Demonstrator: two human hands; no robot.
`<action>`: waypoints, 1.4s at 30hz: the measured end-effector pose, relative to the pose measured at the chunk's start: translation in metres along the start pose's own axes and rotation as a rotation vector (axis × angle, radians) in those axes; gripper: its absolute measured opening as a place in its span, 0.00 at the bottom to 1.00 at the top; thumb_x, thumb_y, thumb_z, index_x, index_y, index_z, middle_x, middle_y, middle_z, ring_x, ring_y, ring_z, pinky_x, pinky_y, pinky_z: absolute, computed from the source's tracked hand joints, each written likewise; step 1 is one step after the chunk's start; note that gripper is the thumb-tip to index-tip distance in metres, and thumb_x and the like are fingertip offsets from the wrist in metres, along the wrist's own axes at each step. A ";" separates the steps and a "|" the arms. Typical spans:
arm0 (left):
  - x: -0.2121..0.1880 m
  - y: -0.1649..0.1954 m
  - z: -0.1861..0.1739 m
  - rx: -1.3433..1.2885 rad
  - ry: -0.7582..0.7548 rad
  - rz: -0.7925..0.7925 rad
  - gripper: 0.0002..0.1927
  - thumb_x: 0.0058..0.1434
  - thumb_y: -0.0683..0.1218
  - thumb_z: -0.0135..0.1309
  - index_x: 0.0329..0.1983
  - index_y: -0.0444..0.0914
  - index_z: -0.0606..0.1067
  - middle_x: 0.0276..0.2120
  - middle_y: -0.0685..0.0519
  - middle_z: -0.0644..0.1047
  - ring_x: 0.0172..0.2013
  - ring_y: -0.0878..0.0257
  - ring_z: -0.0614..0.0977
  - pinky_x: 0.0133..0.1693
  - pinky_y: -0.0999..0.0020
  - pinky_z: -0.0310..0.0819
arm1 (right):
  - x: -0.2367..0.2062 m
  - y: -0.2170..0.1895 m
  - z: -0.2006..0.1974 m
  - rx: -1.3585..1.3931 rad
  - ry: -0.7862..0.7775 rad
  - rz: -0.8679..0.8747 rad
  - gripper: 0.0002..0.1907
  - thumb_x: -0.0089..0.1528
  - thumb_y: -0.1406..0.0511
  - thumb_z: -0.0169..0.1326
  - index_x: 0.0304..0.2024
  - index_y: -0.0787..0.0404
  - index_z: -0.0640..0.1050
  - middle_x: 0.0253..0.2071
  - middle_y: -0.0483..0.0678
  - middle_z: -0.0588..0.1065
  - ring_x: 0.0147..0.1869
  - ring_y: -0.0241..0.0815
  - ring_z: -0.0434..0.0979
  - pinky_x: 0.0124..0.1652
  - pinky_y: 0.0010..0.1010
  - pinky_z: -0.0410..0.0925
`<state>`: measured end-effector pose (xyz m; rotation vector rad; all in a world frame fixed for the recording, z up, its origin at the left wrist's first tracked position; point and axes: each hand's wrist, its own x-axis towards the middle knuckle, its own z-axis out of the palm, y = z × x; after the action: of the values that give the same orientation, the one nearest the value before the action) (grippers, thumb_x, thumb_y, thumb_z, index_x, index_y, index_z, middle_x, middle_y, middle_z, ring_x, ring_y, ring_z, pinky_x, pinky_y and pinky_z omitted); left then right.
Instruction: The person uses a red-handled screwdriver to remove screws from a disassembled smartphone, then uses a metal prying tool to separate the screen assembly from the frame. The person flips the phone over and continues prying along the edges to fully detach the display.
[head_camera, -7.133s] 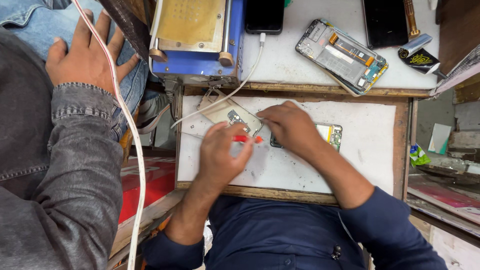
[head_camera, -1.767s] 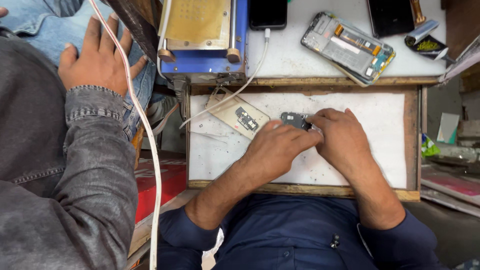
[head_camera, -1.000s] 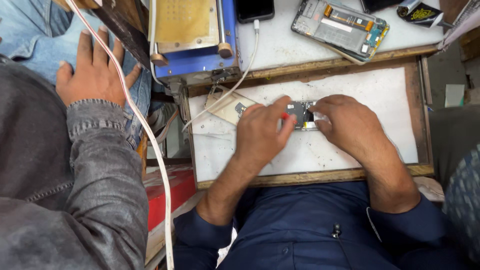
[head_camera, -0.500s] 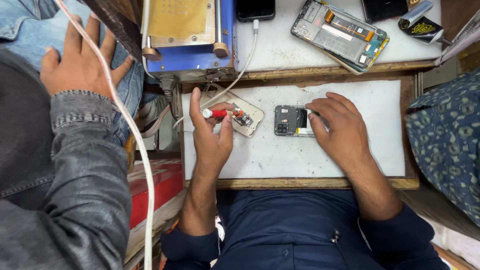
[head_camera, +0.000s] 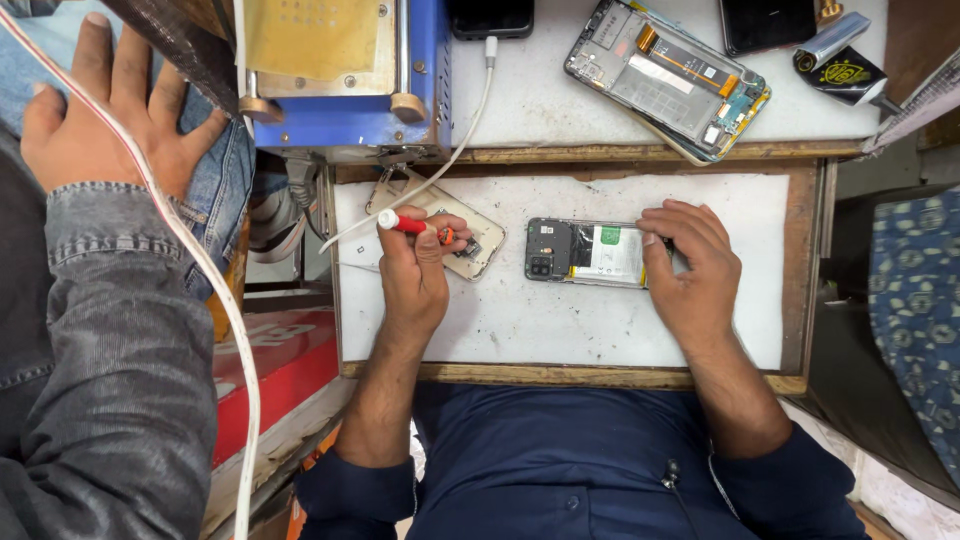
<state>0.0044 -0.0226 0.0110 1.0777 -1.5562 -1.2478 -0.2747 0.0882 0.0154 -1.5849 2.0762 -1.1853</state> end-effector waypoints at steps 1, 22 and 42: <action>0.000 0.000 0.000 0.013 -0.001 0.018 0.13 0.79 0.48 0.35 0.56 0.33 0.59 0.44 0.45 0.80 0.44 0.60 0.86 0.47 0.67 0.84 | 0.001 0.001 0.001 -0.010 -0.009 -0.001 0.07 0.66 0.73 0.58 0.45 0.60 0.82 0.50 0.48 0.81 0.64 0.49 0.78 0.71 0.47 0.63; -0.026 0.050 0.088 0.829 -0.288 0.258 0.20 0.56 0.53 0.65 0.43 0.36 0.76 0.34 0.48 0.75 0.34 0.53 0.78 0.32 0.58 0.74 | -0.006 0.001 0.005 -0.090 -0.084 -0.042 0.10 0.65 0.71 0.55 0.46 0.57 0.82 0.50 0.46 0.81 0.67 0.49 0.74 0.73 0.51 0.55; -0.006 0.023 0.086 0.596 -0.299 0.062 0.05 0.61 0.43 0.54 0.37 0.35 0.74 0.34 0.45 0.78 0.33 0.46 0.81 0.35 0.52 0.75 | -0.007 0.002 0.010 -0.151 -0.081 -0.088 0.09 0.61 0.69 0.60 0.44 0.56 0.82 0.51 0.45 0.80 0.66 0.48 0.74 0.71 0.51 0.56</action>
<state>-0.0788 0.0076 0.0205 1.2263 -2.2625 -0.9498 -0.2672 0.0901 0.0064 -1.7773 2.1068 -0.9940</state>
